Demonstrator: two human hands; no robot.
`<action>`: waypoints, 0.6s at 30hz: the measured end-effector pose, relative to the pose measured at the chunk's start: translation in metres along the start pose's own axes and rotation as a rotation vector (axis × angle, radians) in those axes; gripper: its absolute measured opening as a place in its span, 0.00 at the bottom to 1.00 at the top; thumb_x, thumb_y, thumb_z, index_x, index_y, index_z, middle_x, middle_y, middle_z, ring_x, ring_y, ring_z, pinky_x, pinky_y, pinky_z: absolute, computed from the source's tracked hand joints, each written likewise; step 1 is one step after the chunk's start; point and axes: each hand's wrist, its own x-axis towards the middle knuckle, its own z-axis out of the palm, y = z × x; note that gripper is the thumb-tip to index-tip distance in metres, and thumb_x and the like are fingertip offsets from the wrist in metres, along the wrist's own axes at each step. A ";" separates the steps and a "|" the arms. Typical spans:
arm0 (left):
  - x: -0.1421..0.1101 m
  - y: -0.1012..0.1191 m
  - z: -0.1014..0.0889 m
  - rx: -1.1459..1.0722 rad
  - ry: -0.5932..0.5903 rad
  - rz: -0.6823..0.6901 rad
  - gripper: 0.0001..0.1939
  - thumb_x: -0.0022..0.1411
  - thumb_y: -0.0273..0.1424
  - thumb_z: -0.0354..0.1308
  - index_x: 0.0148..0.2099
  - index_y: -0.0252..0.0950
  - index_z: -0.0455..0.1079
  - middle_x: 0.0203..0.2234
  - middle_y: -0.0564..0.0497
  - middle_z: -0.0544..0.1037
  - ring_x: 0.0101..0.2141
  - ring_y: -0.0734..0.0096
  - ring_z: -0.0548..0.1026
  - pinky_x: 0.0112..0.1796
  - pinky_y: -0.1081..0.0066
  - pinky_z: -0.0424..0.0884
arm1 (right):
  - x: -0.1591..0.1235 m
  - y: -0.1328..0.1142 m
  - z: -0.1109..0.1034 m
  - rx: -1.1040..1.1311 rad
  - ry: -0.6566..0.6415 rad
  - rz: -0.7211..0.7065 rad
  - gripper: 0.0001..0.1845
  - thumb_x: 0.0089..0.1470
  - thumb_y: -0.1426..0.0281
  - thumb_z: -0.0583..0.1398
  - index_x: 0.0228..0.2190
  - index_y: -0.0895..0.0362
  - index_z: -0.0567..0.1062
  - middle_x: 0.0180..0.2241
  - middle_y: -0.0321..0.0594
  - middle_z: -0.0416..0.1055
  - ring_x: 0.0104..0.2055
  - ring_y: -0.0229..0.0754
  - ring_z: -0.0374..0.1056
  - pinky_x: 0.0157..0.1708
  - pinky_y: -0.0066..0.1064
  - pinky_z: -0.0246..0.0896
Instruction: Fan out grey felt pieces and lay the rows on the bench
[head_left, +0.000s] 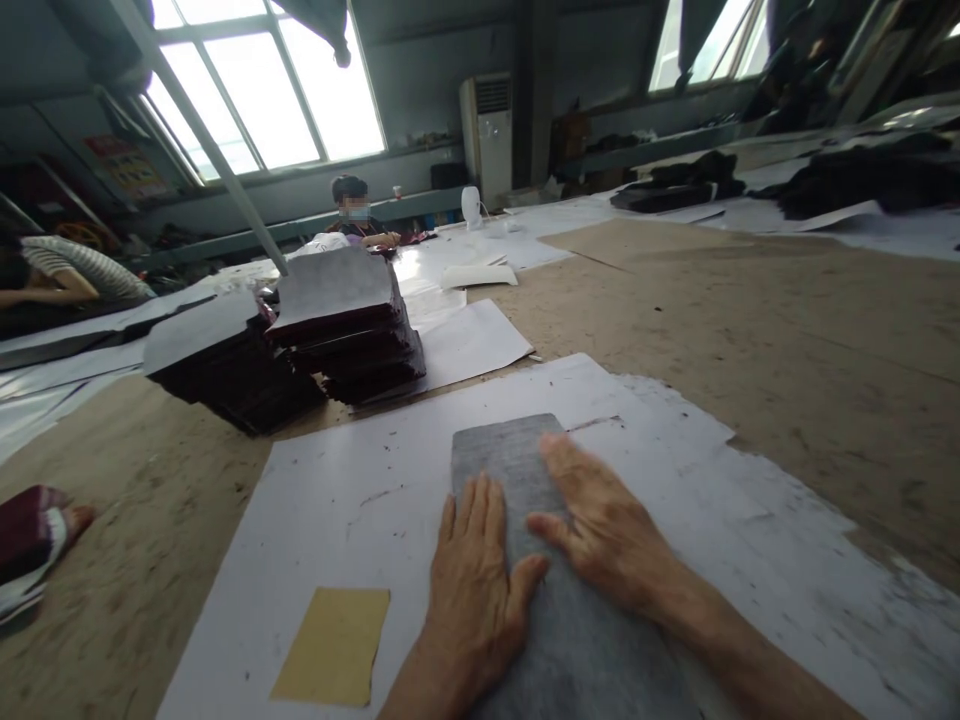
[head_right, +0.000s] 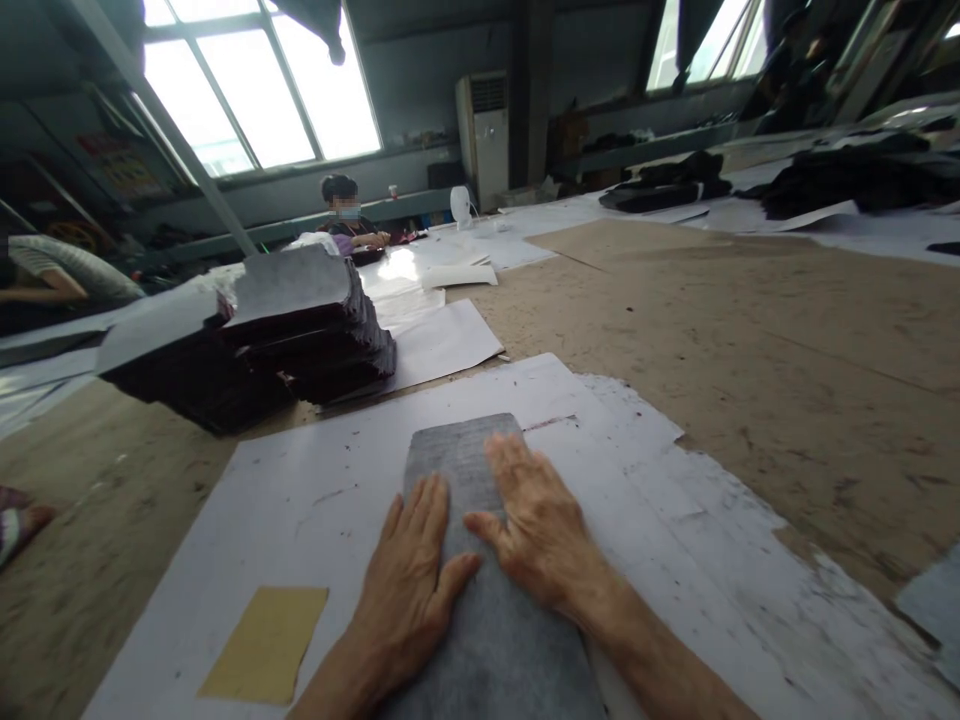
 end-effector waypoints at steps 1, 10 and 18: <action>-0.001 0.001 0.001 0.009 -0.071 0.025 0.35 0.63 0.45 0.43 0.64 0.27 0.46 0.62 0.36 0.53 0.62 0.54 0.48 0.58 0.49 0.51 | -0.002 0.001 0.004 -0.010 -0.114 -0.023 0.36 0.58 0.51 0.48 0.57 0.64 0.59 0.58 0.51 0.54 0.61 0.52 0.47 0.58 0.48 0.49; -0.001 0.004 0.002 0.020 -0.150 -0.002 0.33 0.63 0.43 0.42 0.63 0.27 0.50 0.62 0.37 0.52 0.62 0.53 0.47 0.58 0.49 0.50 | 0.015 -0.011 -0.016 -0.056 -0.195 -0.042 0.37 0.60 0.50 0.41 0.56 0.67 0.61 0.59 0.52 0.51 0.63 0.50 0.42 0.59 0.49 0.44; 0.000 0.006 -0.001 -0.094 -0.184 -0.039 0.35 0.61 0.43 0.45 0.63 0.25 0.49 0.62 0.35 0.49 0.62 0.52 0.45 0.59 0.49 0.47 | 0.049 -0.007 0.019 0.195 -0.305 0.042 0.36 0.55 0.48 0.48 0.53 0.63 0.66 0.57 0.52 0.56 0.62 0.53 0.46 0.60 0.52 0.36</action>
